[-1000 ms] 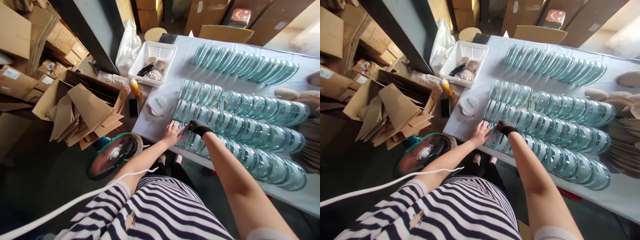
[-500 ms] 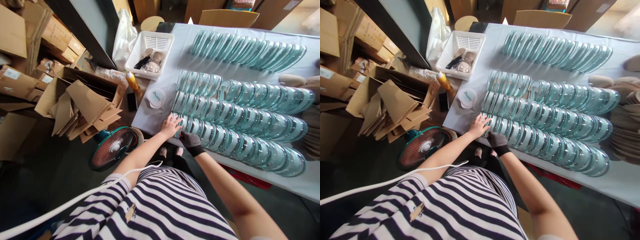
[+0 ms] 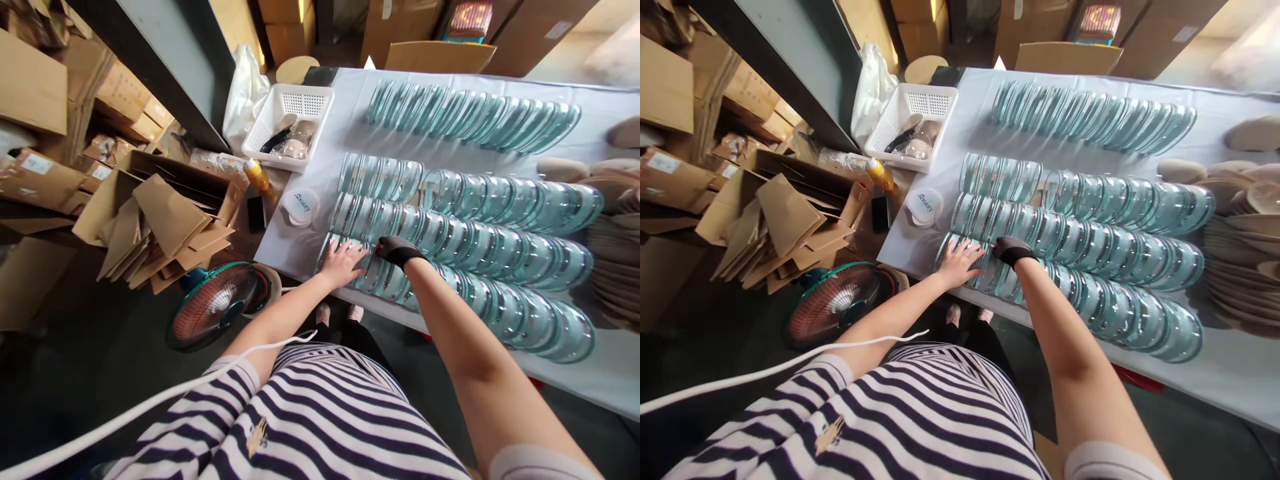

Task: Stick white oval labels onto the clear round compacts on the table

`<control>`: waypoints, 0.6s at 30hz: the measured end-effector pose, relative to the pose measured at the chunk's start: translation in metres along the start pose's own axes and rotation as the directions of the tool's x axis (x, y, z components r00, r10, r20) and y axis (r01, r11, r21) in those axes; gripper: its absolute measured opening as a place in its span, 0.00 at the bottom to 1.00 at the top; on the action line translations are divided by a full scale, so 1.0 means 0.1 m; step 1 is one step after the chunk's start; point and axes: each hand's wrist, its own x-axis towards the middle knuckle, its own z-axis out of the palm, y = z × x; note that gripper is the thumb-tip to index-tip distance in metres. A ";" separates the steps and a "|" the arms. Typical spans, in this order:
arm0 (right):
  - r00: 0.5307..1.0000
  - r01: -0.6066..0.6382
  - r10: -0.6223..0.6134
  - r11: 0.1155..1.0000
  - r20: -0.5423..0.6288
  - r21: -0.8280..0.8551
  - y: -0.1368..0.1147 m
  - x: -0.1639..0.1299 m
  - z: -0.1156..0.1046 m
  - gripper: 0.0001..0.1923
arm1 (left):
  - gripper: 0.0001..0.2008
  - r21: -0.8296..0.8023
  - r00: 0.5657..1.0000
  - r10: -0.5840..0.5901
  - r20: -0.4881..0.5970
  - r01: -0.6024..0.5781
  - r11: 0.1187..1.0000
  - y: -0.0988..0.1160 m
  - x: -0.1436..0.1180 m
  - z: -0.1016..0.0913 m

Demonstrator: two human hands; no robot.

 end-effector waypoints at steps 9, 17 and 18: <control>0.976 0.173 -0.189 0.974 -0.106 -0.150 -0.15 -0.26 0.16 0.16 | 0.28 0.014 1.000 -0.024 0.010 0.024 1.000 -0.04 0.04 0.02; 0.987 0.061 -0.034 0.983 -0.156 0.173 -0.52 -0.89 1.57 0.19 | 0.28 -0.012 0.999 -0.038 0.002 0.038 0.999 -0.01 -0.01 0.01; 0.989 0.064 -0.036 0.978 -0.140 0.198 -0.52 -0.89 1.59 0.18 | 0.28 -0.012 0.999 -0.044 0.004 0.044 0.999 0.01 -0.02 0.00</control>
